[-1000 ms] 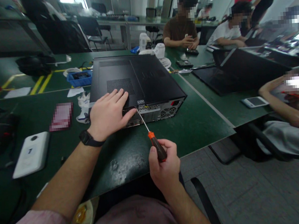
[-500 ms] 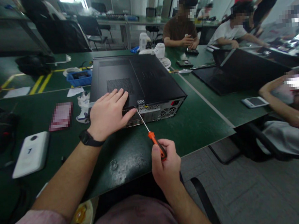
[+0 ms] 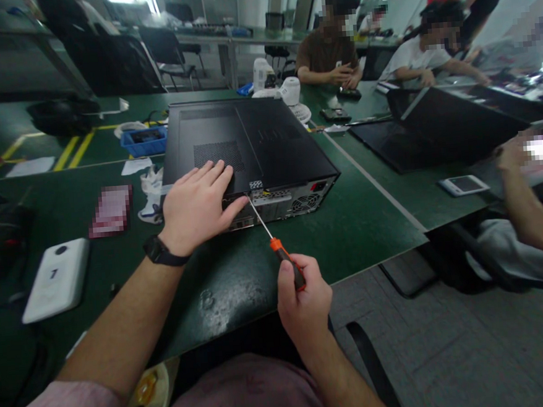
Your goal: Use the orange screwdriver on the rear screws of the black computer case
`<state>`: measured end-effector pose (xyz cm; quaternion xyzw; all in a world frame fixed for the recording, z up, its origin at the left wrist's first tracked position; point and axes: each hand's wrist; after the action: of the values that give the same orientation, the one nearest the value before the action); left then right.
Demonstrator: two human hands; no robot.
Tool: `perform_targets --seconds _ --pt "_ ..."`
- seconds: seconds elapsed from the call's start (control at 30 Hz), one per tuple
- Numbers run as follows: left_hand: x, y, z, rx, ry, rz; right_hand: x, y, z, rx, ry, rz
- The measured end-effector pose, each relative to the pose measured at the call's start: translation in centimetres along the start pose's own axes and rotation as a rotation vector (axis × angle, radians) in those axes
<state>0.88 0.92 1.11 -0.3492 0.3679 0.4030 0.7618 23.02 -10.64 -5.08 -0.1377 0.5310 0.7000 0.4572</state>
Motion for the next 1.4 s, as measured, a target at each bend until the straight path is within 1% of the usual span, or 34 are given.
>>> perform_targets --seconds 0.23,0.4,0.47,0.6,0.7,0.97,1.03,1.13,1.23,1.4 --pt "-0.1 0.0 0.0 0.006 0.005 0.024 0.2 -0.5 -0.2 0.021 0.057 0.053" --pt "0.1 0.0 0.0 -0.005 -0.001 -0.004 0.3 -0.5 -0.2 0.015 0.096 0.108" --pt "0.1 0.1 0.0 -0.01 0.0 -0.015 0.2 -0.2 -0.2 0.009 0.08 0.111" --pt "0.0 0.0 -0.1 -0.011 0.004 0.003 0.1 0.5 -0.2 -0.043 0.004 0.112" --pt "0.0 -0.1 -0.1 -0.009 0.007 0.015 0.1 0.6 -0.3 -0.075 -0.008 0.111" --pt "-0.1 0.0 -0.1 -0.007 0.009 0.013 0.3 -0.1 -0.3 -0.054 -0.092 0.01" --pt "0.0 0.1 -0.1 -0.004 0.006 0.006 0.4 -0.5 -0.3 -0.034 -0.079 0.014" --pt "0.0 0.1 0.0 0.0 0.004 0.007 0.6 -0.9 -0.5 -0.007 -0.009 0.068" --pt "0.0 0.0 0.0 0.002 0.003 0.018 0.7 -0.8 -0.7 -0.023 0.028 0.133" --pt "0.0 0.0 0.0 -0.001 0.005 0.022 0.3 0.2 -0.5 -0.106 -0.031 0.137"
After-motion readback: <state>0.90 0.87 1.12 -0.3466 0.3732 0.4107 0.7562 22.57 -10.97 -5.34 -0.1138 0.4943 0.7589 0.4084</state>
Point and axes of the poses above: each hand's wrist, its own z-axis towards the middle knuckle, its own x-axis out of the palm, y = z × x, and after that the axes turned 12 degrees about -z, right-handed
